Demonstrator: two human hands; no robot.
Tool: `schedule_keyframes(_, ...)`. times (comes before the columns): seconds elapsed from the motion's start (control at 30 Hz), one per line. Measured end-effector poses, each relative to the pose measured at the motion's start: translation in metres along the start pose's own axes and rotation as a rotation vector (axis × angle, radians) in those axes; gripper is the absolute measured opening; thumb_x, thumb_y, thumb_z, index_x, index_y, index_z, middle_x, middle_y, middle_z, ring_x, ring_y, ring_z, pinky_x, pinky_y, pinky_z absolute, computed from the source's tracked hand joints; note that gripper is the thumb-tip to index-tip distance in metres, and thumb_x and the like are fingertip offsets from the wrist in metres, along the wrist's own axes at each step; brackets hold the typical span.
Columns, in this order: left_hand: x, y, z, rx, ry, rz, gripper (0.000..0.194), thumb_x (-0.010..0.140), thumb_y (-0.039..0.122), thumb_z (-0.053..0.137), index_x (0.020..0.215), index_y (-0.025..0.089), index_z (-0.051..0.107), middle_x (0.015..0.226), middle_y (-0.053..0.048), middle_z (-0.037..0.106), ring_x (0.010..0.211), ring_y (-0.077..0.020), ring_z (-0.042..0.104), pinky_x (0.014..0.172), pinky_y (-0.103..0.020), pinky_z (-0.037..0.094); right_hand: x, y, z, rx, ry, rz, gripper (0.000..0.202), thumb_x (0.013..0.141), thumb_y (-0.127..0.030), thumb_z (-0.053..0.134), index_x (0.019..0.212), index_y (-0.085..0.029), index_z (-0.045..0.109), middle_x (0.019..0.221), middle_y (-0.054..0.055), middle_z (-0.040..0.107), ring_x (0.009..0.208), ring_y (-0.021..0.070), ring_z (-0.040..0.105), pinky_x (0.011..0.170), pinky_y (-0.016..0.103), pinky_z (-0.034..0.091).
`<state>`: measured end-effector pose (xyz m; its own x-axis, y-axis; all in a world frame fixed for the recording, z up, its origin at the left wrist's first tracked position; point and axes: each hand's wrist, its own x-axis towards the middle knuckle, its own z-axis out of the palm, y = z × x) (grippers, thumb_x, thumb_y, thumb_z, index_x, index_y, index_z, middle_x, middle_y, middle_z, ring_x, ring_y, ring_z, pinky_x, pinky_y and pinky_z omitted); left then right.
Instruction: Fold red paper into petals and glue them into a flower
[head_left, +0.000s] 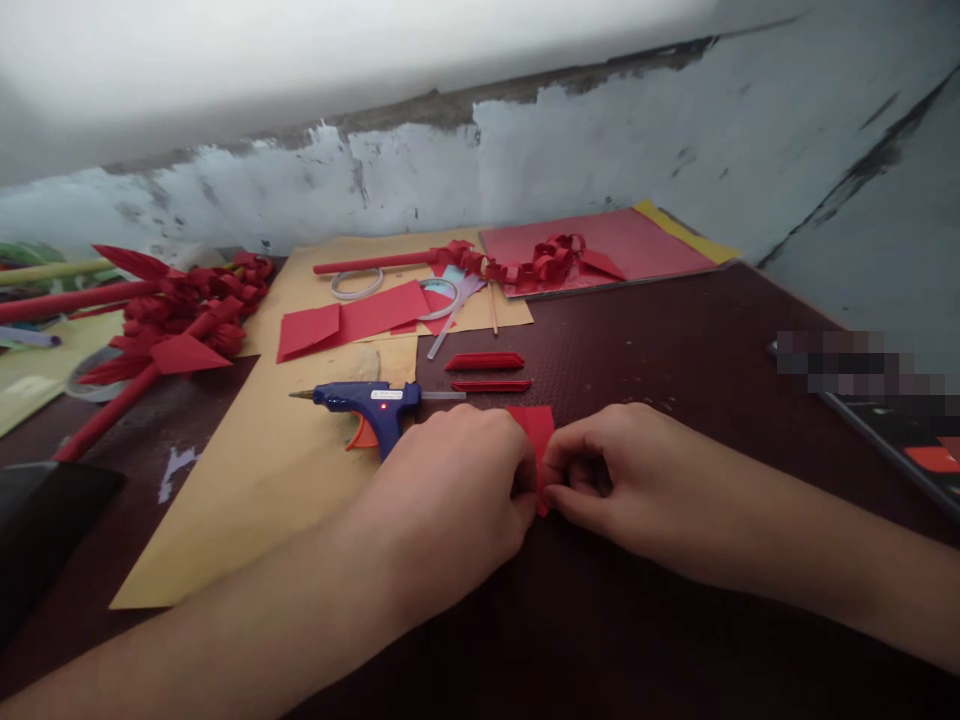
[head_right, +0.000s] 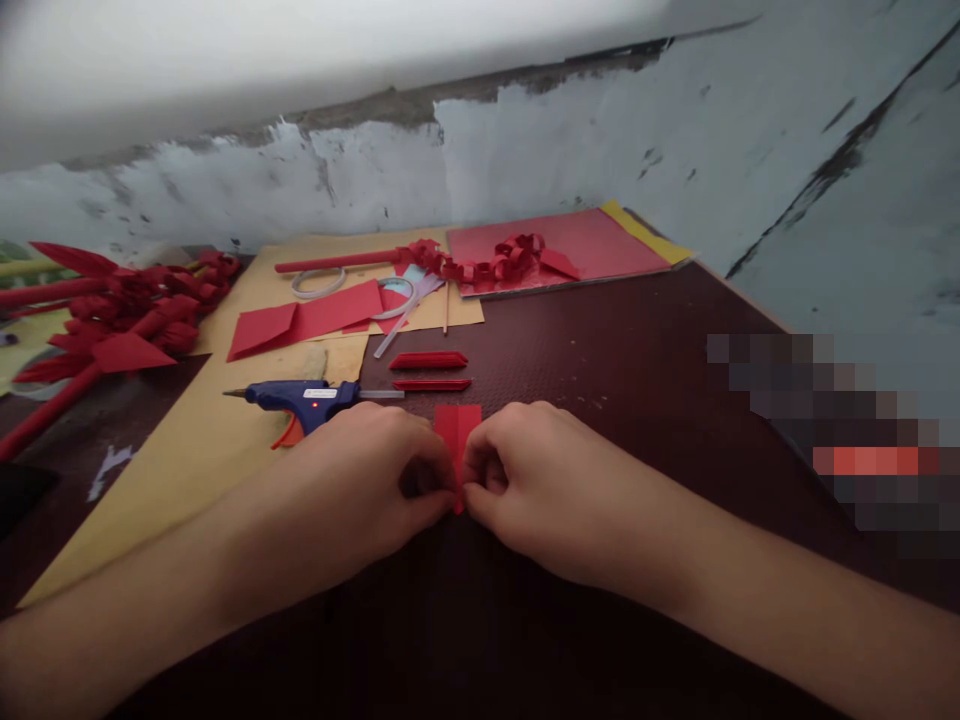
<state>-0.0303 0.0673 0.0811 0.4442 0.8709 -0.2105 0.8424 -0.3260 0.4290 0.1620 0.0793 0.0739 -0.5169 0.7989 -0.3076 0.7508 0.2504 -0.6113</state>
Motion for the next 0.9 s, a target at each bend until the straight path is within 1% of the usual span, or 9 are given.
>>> schedule_keyframes(0.13,0.0004,-0.0018,0.0014,-0.009,0.014,0.013,0.013,0.082,0.028,0.068,0.077,0.027,0.080,0.080,-0.002,0.078,0.073,-0.0235,0.070,0.064,-0.035,0.045,0.0010,0.0012,0.0001,0.029,-0.022,0.004,0.017,0.083,-0.017,0.061,0.070,-0.024,0.070,0.063,-0.004,0.067,0.058,0.0147,0.053,0.050,0.027,0.037)
schedule_keyframes(0.27,0.0010,-0.0014,0.0002,-0.021,0.004,0.007,0.013,0.082,0.027,0.068,0.078,0.028,0.080,0.080,-0.001,0.079,0.074,-0.0235,0.071,0.065,-0.035,0.045,0.0019,0.0032,0.0016,0.037,-0.027,0.018,0.017,0.084,-0.019,0.061,0.072,-0.024,0.071,0.064,-0.004,0.068,0.060,0.0149,0.054,0.051,0.027,0.038)
schedule_keyframes(0.47,0.0012,-0.0012,-0.0010,-0.040,0.006,0.015,0.014,0.080,0.025,0.066,0.071,0.028,0.076,0.073,0.001,0.076,0.069,-0.0214,0.068,0.062,-0.034,0.042,0.0007,0.0034,0.0018,0.028,-0.035,0.028,0.017,0.084,-0.020,0.061,0.071,-0.024,0.071,0.062,-0.005,0.065,0.058,0.0143,0.051,0.050,0.027,0.036)
schedule_keyframes(0.63,-0.0009,-0.0017,0.0018,0.003,0.026,0.021,0.013,0.083,0.031,0.068,0.074,0.025,0.075,0.078,-0.001,0.076,0.071,-0.0228,0.068,0.061,-0.034,0.041,0.0024,0.0006,-0.0005,0.028,-0.026,0.031,0.017,0.083,-0.019,0.062,0.069,-0.024,0.071,0.061,-0.005,0.065,0.057,0.0131,0.052,0.049,0.025,0.036)
schedule_keyframes(0.77,-0.0015,-0.0001,0.0028,0.024,0.014,0.017,0.011,0.084,0.030,0.068,0.078,0.024,0.076,0.083,-0.003,0.077,0.076,-0.0242,0.069,0.065,-0.035,0.043,0.0037,0.0006,-0.0008,0.054,-0.014,0.019,0.016,0.082,-0.016,0.063,0.070,-0.024,0.070,0.063,-0.006,0.067,0.057,0.0126,0.055,0.049,0.025,0.038)
schedule_keyframes(0.9,-0.0014,-0.0005,0.0019,0.023,0.004,0.013,0.011,0.085,0.031,0.068,0.079,0.025,0.075,0.083,-0.003,0.076,0.076,-0.0244,0.070,0.066,-0.036,0.043,0.0031,0.0009,-0.0014,0.061,-0.028,0.033,0.014,0.082,-0.018,0.064,0.070,-0.025,0.070,0.064,-0.006,0.067,0.058,0.0130,0.055,0.050,0.025,0.039)
